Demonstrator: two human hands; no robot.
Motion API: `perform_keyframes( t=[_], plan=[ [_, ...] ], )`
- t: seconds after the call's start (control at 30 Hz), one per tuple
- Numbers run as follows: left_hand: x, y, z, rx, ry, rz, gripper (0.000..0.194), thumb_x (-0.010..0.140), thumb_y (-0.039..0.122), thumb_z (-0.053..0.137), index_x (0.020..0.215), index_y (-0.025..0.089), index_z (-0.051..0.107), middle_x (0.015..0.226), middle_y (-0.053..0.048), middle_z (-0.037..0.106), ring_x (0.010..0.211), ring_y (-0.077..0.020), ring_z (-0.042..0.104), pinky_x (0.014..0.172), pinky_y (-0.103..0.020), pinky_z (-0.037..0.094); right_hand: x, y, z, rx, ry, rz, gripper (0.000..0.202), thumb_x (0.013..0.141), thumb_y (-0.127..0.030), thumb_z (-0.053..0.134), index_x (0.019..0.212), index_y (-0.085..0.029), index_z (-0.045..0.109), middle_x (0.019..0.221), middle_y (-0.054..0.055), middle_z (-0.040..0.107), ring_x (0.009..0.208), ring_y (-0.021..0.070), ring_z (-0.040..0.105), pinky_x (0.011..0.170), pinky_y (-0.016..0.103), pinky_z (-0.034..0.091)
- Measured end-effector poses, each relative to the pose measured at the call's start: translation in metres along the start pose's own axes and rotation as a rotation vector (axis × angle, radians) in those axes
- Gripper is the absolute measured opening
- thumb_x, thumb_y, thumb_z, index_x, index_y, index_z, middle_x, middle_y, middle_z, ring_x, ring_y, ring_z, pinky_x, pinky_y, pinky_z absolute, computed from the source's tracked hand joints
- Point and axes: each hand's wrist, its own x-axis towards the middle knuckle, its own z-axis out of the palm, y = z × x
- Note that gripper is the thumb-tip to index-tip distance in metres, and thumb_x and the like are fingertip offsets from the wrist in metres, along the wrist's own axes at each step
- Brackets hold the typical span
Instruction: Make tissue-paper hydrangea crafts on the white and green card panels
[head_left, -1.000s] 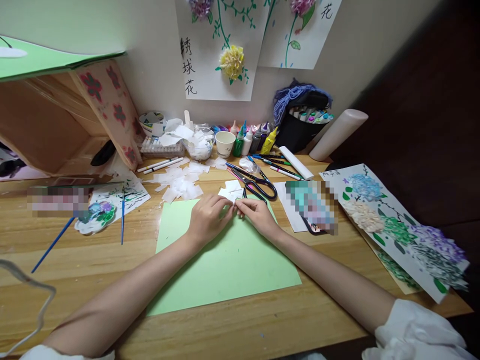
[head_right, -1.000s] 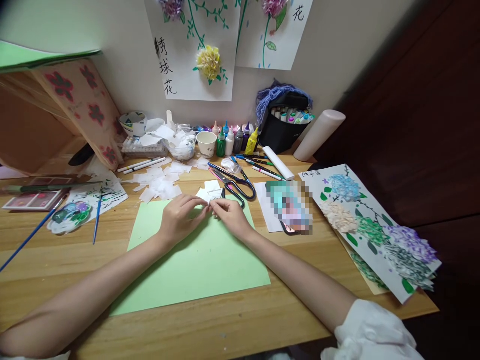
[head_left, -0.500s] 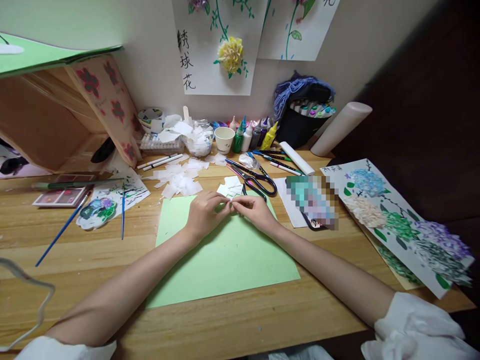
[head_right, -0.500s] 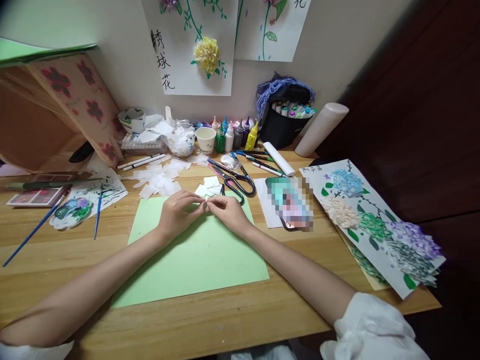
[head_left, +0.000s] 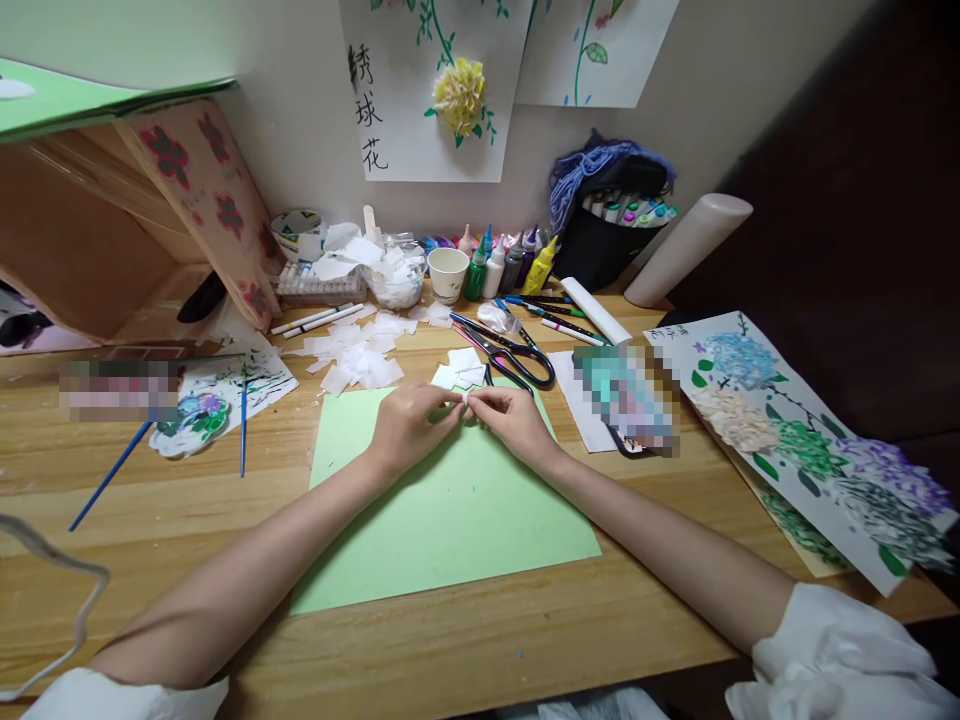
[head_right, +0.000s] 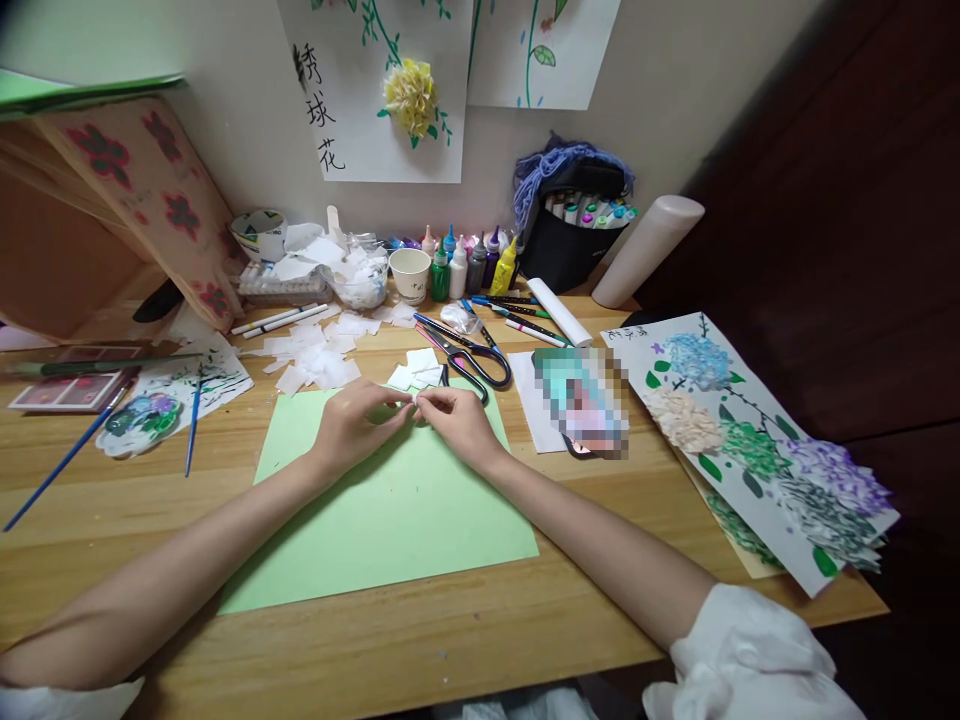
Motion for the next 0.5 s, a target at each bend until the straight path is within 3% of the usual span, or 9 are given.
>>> perform_keyframes(
  t=[0.2,0.5],
  plan=[
    [0.0006,0.0007,0.0015,0.089,0.047,0.093,0.010,0.078,0.023,0.060,0.076,0.019,0.069,0.071,-0.003,0.071,0.062,-0.0133,0.060,0.058,-0.024,0.045,0.0003,-0.0010,-0.0016,-0.009,-0.042,-0.013,0.019,0.077,-0.031,0.060,0.073,-0.014,0.068,0.066,0.002,0.065,0.062,0.0122,0.058,0.061,0.024,0.045],
    [0.0003,0.0021,0.0009,0.088,0.062,0.065,0.011,0.077,0.023,0.061,0.070,0.018,0.067,0.065,-0.003,0.068,0.060,-0.0132,0.058,0.057,-0.025,0.044,-0.0006,-0.0014,-0.0014,0.053,-0.087,-0.006,0.017,0.072,-0.029,0.064,0.077,-0.014,0.069,0.068,0.003,0.065,0.065,0.0136,0.061,0.064,0.027,0.049]
  ],
)
